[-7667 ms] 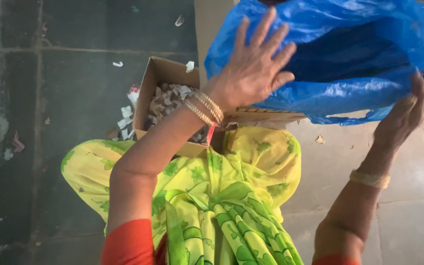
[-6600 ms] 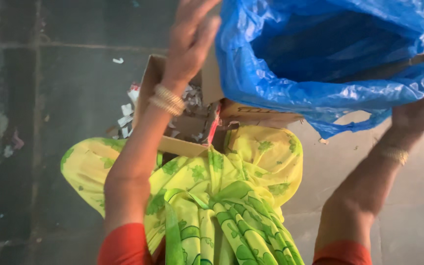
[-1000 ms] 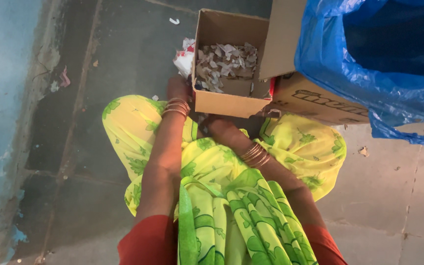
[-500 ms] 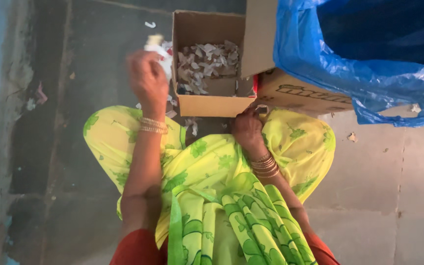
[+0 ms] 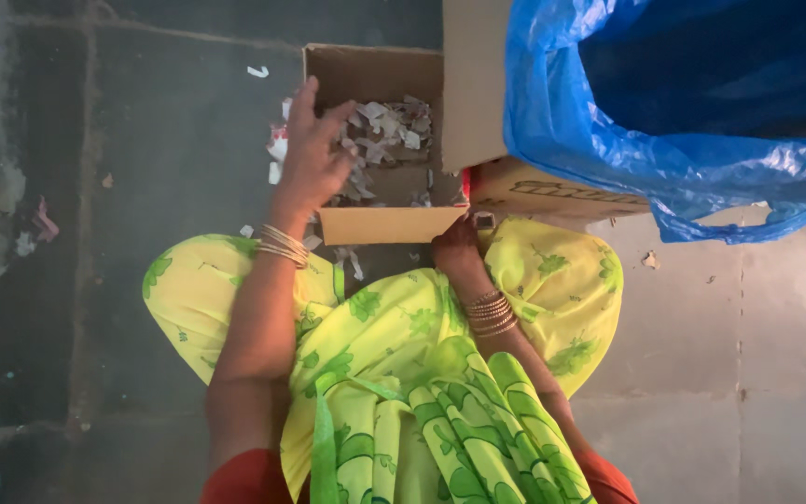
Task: The person sits on the floor and transfers small white paper scraps from a cardboard box into a blue plastic bag. The person repeatedly picks up handfuls of scraps and places them into the bag.
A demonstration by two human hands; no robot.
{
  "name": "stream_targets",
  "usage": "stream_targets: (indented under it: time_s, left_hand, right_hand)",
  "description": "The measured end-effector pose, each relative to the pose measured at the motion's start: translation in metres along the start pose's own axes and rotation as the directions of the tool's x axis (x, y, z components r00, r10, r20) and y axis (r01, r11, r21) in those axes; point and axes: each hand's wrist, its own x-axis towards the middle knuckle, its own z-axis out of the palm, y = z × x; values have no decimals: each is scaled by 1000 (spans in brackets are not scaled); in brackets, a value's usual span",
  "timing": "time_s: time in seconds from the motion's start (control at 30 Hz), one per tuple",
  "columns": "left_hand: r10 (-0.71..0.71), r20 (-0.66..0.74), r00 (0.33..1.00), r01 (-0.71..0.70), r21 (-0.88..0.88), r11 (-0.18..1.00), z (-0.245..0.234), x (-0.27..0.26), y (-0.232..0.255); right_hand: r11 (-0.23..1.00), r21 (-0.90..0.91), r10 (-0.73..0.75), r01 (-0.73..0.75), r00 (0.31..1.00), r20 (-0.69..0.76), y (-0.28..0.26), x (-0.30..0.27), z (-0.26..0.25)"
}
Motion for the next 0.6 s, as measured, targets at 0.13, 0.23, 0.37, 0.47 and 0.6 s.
stream_targets:
  time_s: [0.13, 0.23, 0.37, 0.47, 0.6]
  left_hand:
    - [-57, -53, 997, 37, -319, 947, 21, -10, -15]
    - [-142, -99, 985, 95, -379, 921, 27, -10, -25]
    - [-239, -90, 967, 183, -409, 894, 36, -12, -34]
    - [-261, -63, 963, 231, -297, 926, 45, -13, -39]
    - [-245, -106, 964, 187, -387, 903, 55, -13, -45]
  right_hand:
    - [987, 158, 24, -31, 999, 43, -1, -16, 19]
    - [968, 243, 36, -62, 994, 108, 4, -14, 28]
    - [975, 213, -56, 68, 996, -64, 7, -18, 7]
    - [985, 157, -86, 76, 995, 59, 1, -21, -55]
    - [876, 404, 0, -263, 838, 545, -13, 15, -183]
